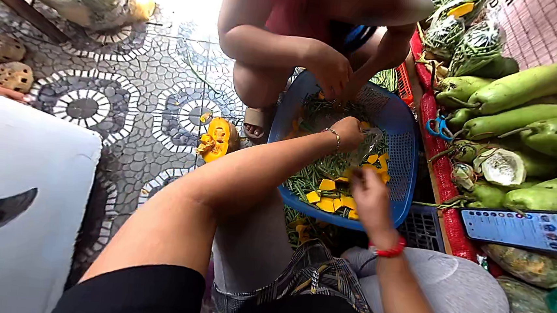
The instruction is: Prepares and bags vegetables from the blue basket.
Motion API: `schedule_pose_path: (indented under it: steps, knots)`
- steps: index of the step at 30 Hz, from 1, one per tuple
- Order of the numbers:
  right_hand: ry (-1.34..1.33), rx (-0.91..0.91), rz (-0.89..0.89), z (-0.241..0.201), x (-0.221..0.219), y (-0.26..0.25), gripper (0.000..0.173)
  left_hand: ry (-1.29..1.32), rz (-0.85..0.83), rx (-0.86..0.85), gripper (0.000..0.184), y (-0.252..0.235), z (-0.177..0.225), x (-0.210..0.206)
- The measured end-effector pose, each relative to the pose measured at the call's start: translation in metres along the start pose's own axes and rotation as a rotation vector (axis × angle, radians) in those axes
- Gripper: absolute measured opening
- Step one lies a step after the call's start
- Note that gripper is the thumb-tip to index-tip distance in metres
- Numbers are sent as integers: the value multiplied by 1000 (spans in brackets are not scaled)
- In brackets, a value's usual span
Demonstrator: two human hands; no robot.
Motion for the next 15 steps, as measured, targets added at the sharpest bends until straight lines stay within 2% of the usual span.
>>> schedule_pose_path:
  steps: [1, 2, 3, 5, 7, 9, 10, 12, 15]
  knots:
    - [-11, 36, 144, 2, 31, -1, 25, -6, -13, 6, 26, 3, 0, -1]
    - [-31, 44, 203, 2, 56, -6, 25, -9, -25, 12, 26, 6, 1, -2]
    - [-65, 20, 171, 2, 73, -14, 26, -11, -32, 17, 25, 9, 3, -4]
    - [-169, -62, -52, -1, 84, -35, 33, -18, -30, 21, 25, 16, 8, -8]
    - [-229, -96, -309, 9, 69, -59, 29, -8, -18, 33, 28, 20, 10, -12]
    - [-293, -144, -488, 21, 45, -90, 14, 31, -15, 51, 28, 23, 8, -14]
    - [-359, -200, -546, 24, 36, -101, 14, 61, -18, 63, 27, 24, 6, -15]
    - [-591, -356, -558, 29, 17, -115, 25, 120, 1, 55, 24, 22, 0, -14]
    - [-981, -543, -479, 42, -7, -118, 37, 134, -20, 35, 27, 24, -2, -9]
Point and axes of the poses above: each hand's wrist, its own y-axis away from the middle knuckle, its own x-axis out of the back of the hand, z = x × y, the point moved 2 cm from there along -y, towards the middle knuckle, and after that the axes turned 14 degrees about -z, right-handed, at the moved point
